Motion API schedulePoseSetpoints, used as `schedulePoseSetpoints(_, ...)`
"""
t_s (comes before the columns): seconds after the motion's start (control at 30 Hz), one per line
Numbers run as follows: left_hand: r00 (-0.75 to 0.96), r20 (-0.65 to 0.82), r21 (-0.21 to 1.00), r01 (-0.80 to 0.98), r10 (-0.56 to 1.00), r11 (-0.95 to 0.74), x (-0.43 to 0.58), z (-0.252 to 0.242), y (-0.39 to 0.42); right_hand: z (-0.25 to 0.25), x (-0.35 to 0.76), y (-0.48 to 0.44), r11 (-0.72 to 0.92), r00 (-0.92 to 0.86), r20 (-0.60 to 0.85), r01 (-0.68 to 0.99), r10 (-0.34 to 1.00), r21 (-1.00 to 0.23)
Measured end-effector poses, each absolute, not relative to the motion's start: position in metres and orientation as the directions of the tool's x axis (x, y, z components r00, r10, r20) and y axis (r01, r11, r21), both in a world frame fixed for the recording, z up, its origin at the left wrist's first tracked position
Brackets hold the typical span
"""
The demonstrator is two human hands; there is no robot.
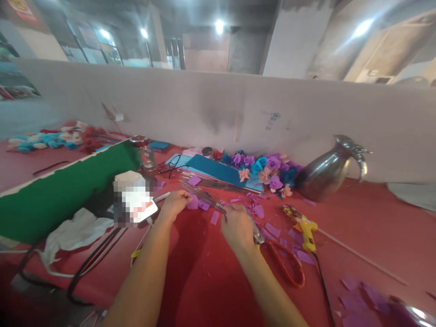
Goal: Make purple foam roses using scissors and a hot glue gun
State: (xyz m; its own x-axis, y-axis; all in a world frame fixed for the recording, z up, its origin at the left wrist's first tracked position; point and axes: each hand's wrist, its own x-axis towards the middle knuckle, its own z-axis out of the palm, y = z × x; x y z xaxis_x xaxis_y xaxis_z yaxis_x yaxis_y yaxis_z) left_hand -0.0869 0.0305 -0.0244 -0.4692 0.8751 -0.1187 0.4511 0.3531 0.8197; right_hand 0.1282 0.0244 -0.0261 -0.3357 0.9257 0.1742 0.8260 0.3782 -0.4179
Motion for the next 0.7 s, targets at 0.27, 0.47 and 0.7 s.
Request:
schedulePoseSetpoints(0.27,-0.466,-0.157,0.842,0.397,0.871,0.364,-0.08,-0.036,0.034,-0.029,0.093,0.053,0.372,-0.368,0.057,0.92,0.928,-0.121)
schedulePoseSetpoints(0.47,-0.5,-0.152,0.854,0.368,0.853,0.368,-0.072,-0.051,0.046,-0.03,0.094,0.057,0.363,-0.359,0.055,0.926,0.932,-0.1)
schedulePoseSetpoints(0.7,-0.579,-0.137,0.855,0.34,0.803,0.391,-0.063,-0.06,0.052,-0.032,0.096,0.052,0.396,-0.39,0.074,0.911,0.918,-0.119)
